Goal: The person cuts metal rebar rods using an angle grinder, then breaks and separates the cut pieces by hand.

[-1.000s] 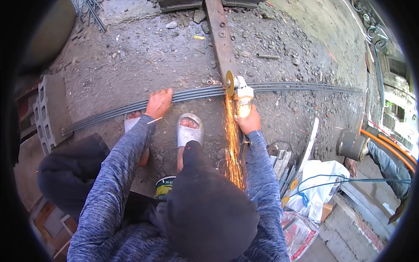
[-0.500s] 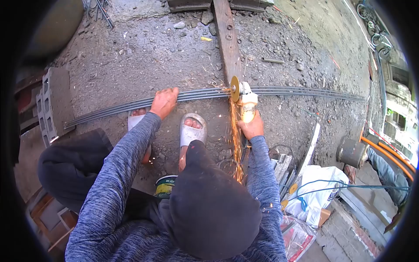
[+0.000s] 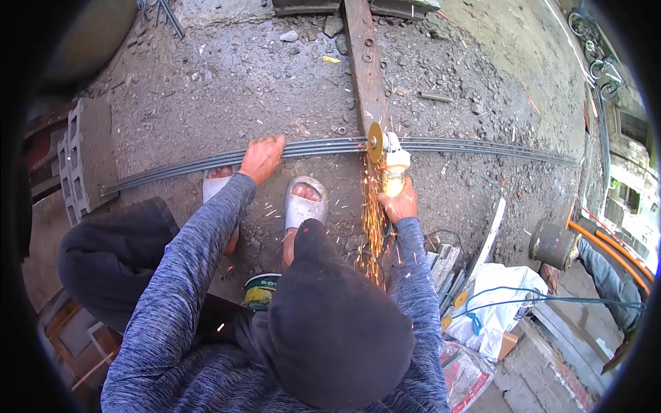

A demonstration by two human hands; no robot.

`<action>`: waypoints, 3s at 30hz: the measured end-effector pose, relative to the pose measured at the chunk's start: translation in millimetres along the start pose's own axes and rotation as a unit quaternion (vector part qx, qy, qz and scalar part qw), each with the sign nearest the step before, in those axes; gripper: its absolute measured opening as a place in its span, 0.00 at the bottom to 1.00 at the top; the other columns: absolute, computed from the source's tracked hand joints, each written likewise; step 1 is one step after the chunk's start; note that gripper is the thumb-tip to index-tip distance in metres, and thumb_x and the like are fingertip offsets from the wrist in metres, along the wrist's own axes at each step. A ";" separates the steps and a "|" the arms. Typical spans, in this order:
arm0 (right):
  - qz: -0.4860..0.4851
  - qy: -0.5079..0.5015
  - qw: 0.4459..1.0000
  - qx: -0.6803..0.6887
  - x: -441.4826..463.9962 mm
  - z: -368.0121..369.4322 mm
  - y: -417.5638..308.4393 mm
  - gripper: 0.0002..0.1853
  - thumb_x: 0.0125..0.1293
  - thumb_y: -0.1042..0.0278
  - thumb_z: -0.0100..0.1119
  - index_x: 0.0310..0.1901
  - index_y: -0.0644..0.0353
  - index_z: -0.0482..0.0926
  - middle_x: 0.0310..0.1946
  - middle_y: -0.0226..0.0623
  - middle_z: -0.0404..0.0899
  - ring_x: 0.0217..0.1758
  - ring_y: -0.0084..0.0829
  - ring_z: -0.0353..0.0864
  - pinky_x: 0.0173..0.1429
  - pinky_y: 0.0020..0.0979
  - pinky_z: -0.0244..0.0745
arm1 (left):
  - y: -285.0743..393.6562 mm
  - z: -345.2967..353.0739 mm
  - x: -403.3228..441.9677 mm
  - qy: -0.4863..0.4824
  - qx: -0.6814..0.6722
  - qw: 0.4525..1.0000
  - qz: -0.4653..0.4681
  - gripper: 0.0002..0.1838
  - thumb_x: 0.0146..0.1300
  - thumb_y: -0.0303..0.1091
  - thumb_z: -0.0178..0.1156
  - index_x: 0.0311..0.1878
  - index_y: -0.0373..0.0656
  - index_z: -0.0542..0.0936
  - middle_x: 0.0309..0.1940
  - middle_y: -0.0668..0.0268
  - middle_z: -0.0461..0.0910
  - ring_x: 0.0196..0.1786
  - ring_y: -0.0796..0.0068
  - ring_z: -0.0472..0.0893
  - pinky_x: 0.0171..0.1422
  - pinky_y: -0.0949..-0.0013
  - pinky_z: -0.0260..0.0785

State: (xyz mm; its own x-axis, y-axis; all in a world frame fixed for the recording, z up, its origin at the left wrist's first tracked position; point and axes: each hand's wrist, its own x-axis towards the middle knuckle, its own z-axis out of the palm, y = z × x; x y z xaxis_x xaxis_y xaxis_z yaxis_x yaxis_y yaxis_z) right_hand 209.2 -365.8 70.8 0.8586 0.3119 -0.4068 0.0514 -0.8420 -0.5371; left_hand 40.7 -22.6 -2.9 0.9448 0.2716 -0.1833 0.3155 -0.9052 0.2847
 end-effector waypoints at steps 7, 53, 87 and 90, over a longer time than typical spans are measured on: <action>0.024 -0.012 0.999 -0.019 -6.4 -4.5 -2.7 0.32 0.44 0.61 0.75 0.51 0.66 0.75 0.42 0.52 0.86 0.46 0.48 0.87 0.54 0.43 0.80 | 0.0 -0.4 0.3 0.011 0.000 1.000 0.003 0.05 0.65 0.32 0.55 0.43 0.45 0.73 0.34 0.56 0.83 0.41 0.53 0.86 0.48 0.48 0.74; 0.022 -0.018 0.999 -0.023 -26.0 -10.5 -4.3 0.33 0.46 0.61 0.73 0.54 0.66 0.74 0.43 0.52 0.86 0.46 0.48 0.87 0.53 0.42 0.80 | 1.1 0.0 -0.1 0.016 0.012 1.000 0.005 0.05 0.65 0.31 0.55 0.43 0.45 0.73 0.34 0.57 0.82 0.40 0.54 0.85 0.47 0.48 0.74; 0.006 -0.018 1.000 -0.004 -0.6 -7.4 -6.8 0.32 0.44 0.65 0.75 0.52 0.67 0.75 0.42 0.51 0.86 0.45 0.45 0.87 0.53 0.41 0.81 | 2.6 -4.0 -2.0 0.022 0.006 1.000 0.007 0.03 0.67 0.31 0.53 0.42 0.45 0.73 0.34 0.58 0.83 0.41 0.54 0.85 0.47 0.50 0.74; -0.016 -0.015 1.000 -0.010 -3.6 -5.5 4.5 0.31 0.44 0.65 0.74 0.52 0.67 0.75 0.42 0.51 0.86 0.44 0.46 0.87 0.52 0.42 0.81 | 2.0 -3.3 -2.0 0.023 0.008 1.000 0.009 0.04 0.67 0.31 0.53 0.42 0.45 0.74 0.34 0.58 0.83 0.40 0.55 0.85 0.46 0.50 0.74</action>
State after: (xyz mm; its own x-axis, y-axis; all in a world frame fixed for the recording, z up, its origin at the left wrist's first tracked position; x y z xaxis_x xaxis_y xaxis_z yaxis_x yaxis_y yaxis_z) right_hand 209.1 -373.1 73.8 0.8406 0.3514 -0.4122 0.0884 -0.8398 -0.5356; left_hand 39.7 -23.8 1.1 0.9537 0.2695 -0.1338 0.2968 -0.9154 0.2719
